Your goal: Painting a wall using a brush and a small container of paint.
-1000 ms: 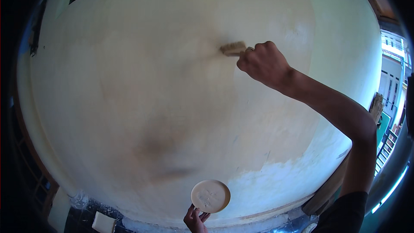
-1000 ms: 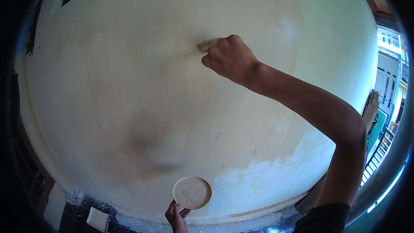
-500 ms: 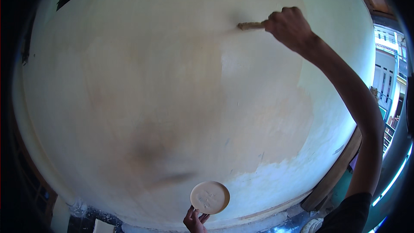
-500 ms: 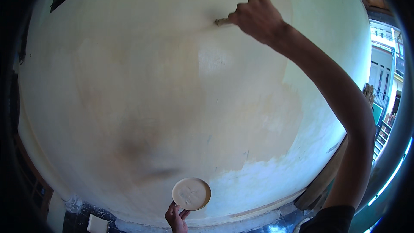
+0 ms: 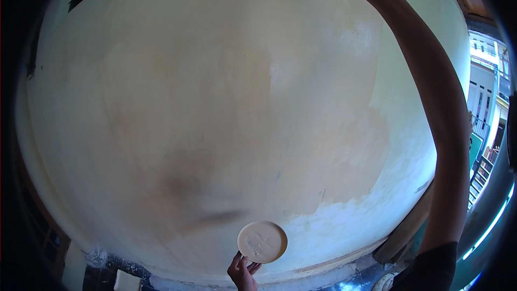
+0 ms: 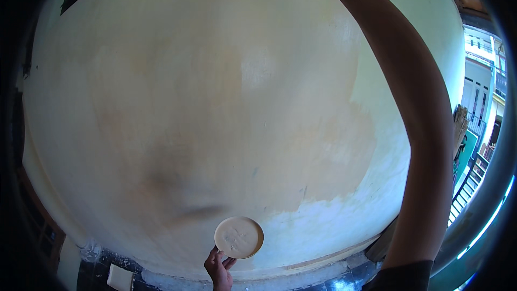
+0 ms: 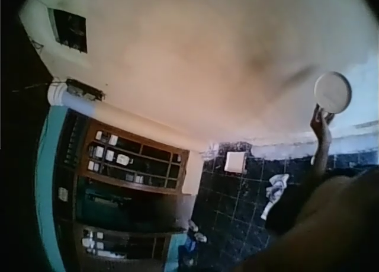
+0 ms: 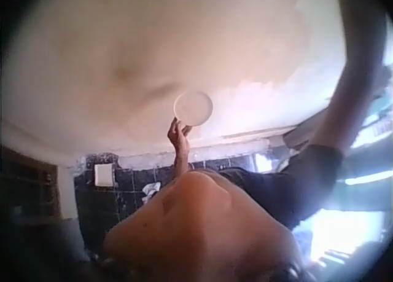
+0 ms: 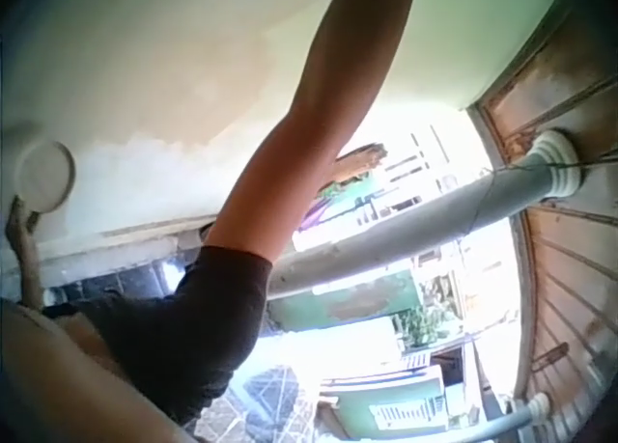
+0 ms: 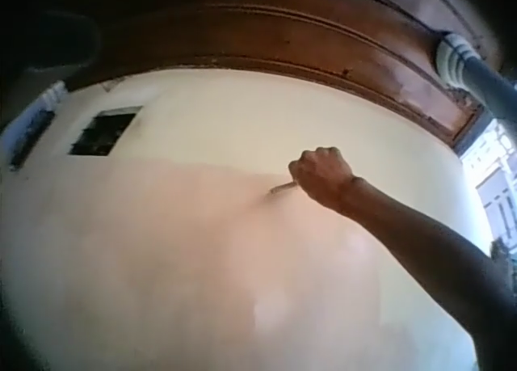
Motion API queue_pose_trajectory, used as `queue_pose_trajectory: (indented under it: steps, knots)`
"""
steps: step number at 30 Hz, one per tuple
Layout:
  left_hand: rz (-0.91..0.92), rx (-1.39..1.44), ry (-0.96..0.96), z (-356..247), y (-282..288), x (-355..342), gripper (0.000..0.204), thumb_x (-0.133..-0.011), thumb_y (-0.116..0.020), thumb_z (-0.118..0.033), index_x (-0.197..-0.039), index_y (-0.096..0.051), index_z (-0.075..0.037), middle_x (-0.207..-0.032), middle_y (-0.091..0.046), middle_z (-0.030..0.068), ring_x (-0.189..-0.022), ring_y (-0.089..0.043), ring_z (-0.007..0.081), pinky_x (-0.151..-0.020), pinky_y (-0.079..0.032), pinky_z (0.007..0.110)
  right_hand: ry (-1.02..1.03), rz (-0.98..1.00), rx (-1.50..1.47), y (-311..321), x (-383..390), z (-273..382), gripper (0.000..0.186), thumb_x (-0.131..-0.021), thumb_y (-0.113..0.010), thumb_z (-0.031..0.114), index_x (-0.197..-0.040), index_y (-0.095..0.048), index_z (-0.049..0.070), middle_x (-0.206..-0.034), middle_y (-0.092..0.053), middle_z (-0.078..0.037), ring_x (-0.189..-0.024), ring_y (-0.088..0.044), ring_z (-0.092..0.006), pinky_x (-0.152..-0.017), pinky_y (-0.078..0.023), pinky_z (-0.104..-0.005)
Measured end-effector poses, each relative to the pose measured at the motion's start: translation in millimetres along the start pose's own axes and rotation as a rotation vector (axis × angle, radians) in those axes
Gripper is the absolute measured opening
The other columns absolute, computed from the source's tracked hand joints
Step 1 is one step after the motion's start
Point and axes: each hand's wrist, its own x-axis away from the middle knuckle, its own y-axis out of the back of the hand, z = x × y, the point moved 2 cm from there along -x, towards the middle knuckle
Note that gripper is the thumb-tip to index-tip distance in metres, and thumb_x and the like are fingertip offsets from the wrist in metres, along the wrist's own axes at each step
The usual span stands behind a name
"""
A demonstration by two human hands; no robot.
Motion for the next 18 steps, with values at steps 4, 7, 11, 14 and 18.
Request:
queue_pose_trajectory:
  steps: [4,7,11,14,18]
  knots:
    - [0.012,-0.009,0.004,10,-6,-8,0.041,-0.094,-0.054,-0.019,-0.129,-0.048,0.002,-0.109,-0.061,0.0179,-0.085,-0.067,0.0315,-0.072,-0.06,0.036,-0.325,0.204,-0.574,-18,26,27,0.007,-0.081,-0.062,0.009,-0.074,-0.064,0.008,-0.067,-0.061,-0.008,-0.066,-0.062,-0.0217,-0.055,-0.049,-0.0372]
    - [-0.008,-0.027,-0.042,16,5,-4,0.041,-0.094,-0.054,-0.02,-0.128,-0.049,0.002,-0.11,-0.06,0.0181,-0.086,-0.067,0.0324,-0.073,-0.06,0.036,0.233,0.191,-0.128,0,84,48,0.009,-0.075,-0.071,0.014,-0.076,-0.064,0.009,-0.071,-0.063,-0.009,-0.073,-0.064,-0.0265,-0.065,-0.052,-0.0408]
    - [0.042,-0.041,-0.042,29,6,-14,0.04,-0.094,-0.054,-0.019,-0.128,-0.049,0.003,-0.112,-0.059,0.0182,-0.086,-0.067,0.0335,-0.073,-0.06,0.037,-0.054,0.062,-0.05,-14,98,-37,0.017,-0.077,-0.072,0.02,-0.093,-0.069,0.019,-0.083,-0.066,-0.006,-0.077,-0.066,-0.0255,-0.063,-0.054,-0.0376]
    - [0.008,-0.051,0.03,18,-8,-10,0.04,-0.094,-0.054,-0.019,-0.127,-0.049,0.003,-0.113,-0.059,0.0184,-0.086,-0.067,0.0334,-0.073,-0.06,0.036,-0.178,0.165,0.022,-25,95,-63,0.017,-0.077,-0.071,0.02,-0.092,-0.067,0.012,-0.082,-0.065,-0.008,-0.077,-0.066,-0.026,-0.064,-0.054,-0.0384]
    - [0.006,-0.048,-0.017,9,3,-8,0.039,-0.094,-0.053,-0.018,-0.127,-0.05,0.002,-0.113,-0.059,0.0184,-0.087,-0.066,0.0334,-0.074,-0.06,0.037,0.143,0.233,-0.016,-19,118,-7,0.009,-0.079,-0.063,0.01,-0.087,-0.065,0.008,-0.076,-0.065,-0.01,-0.069,-0.066,-0.0274,-0.059,-0.054,-0.0383]
